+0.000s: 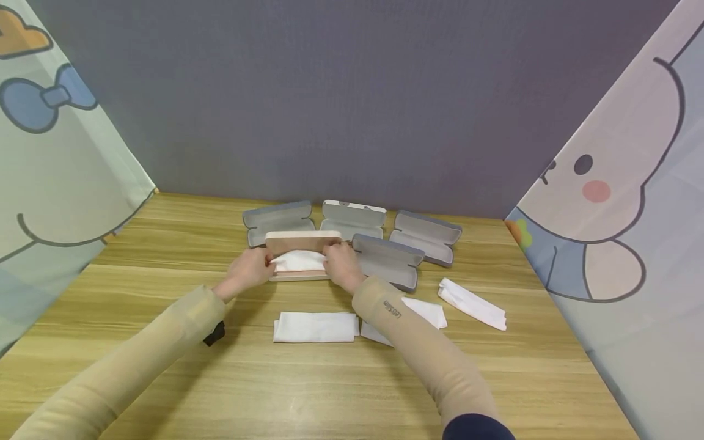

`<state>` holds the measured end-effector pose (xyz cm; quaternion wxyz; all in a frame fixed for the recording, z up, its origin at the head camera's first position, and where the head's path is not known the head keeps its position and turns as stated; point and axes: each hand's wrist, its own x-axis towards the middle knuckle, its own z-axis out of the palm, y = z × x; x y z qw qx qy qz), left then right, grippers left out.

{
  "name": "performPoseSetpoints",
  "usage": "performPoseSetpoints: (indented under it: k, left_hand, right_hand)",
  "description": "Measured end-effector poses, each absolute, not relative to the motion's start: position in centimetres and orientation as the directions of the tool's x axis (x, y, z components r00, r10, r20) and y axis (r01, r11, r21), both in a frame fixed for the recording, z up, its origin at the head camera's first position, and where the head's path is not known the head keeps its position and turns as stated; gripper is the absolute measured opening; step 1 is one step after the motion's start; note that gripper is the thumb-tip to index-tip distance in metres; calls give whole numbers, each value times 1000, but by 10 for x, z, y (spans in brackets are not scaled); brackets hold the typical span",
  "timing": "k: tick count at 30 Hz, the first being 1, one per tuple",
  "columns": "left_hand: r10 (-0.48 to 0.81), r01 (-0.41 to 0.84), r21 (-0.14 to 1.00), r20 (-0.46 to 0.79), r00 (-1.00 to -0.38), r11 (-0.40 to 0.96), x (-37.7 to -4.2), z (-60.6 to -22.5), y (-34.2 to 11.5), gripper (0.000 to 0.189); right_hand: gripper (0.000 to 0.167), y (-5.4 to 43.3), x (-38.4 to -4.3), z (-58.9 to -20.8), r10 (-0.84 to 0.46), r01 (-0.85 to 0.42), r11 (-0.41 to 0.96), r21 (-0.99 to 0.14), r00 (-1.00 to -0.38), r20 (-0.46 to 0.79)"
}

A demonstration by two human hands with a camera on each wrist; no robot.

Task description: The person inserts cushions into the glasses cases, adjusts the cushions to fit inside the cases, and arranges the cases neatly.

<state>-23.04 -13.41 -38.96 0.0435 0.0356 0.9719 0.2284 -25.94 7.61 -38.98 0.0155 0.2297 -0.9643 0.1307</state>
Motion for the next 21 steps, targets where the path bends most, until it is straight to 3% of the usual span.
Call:
performPoseSetpoints:
  k: [8, 17, 21]
  left_hand:
    - [78, 45, 430, -58, -995, 902, -230, -392, -133, 39]
    - [84, 48, 493, -51, -995, 869, -227, -391, -136, 13]
    - [90, 46, 518, -60, -994, 854, -224, -390, -138, 19]
  right_hand:
    - [20, 76, -259, -395, -452, -470, 855, -221, -883, 129]
    - [23, 82, -258, -391, -440, -452, 837, -309, -891, 113]
    - [23, 85, -256, -388, -425, -429, 830, -356, -900, 93]
